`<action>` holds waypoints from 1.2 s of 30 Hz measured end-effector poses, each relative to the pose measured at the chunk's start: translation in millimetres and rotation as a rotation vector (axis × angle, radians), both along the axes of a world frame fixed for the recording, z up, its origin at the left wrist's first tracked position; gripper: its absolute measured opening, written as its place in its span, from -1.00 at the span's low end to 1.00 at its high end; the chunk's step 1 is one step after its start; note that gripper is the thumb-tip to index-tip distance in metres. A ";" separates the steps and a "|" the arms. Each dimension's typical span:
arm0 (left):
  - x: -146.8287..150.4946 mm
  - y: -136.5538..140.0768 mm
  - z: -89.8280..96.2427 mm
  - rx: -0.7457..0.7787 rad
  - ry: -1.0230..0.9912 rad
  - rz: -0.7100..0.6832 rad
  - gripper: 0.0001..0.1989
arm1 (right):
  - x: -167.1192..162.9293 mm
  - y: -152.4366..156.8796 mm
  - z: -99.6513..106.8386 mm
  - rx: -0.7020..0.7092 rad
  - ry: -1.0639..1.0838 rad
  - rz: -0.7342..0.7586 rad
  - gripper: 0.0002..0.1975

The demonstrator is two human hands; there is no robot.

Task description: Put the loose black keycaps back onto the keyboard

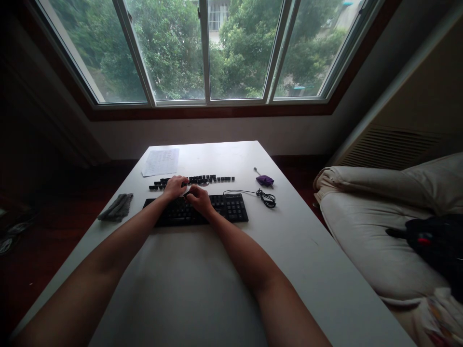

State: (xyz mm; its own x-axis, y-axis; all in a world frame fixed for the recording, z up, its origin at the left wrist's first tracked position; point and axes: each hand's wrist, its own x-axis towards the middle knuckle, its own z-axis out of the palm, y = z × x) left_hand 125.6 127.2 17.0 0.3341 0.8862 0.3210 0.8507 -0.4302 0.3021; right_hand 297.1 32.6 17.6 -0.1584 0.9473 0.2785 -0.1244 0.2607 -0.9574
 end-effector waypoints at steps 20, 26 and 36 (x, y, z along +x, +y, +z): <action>-1.4 -1.5 3.6 -0.032 0.017 -0.004 -0.78 | -1.5 1.7 -3.5 -0.002 0.039 0.027 -0.90; -4.9 0.0 1.2 -0.004 -0.001 0.030 -0.76 | -1.9 2.9 -5.1 0.008 0.046 0.018 -0.90; -9.1 -3.6 1.0 0.010 0.031 0.008 -0.78 | -0.6 1.2 -3.3 0.025 0.018 0.015 -0.94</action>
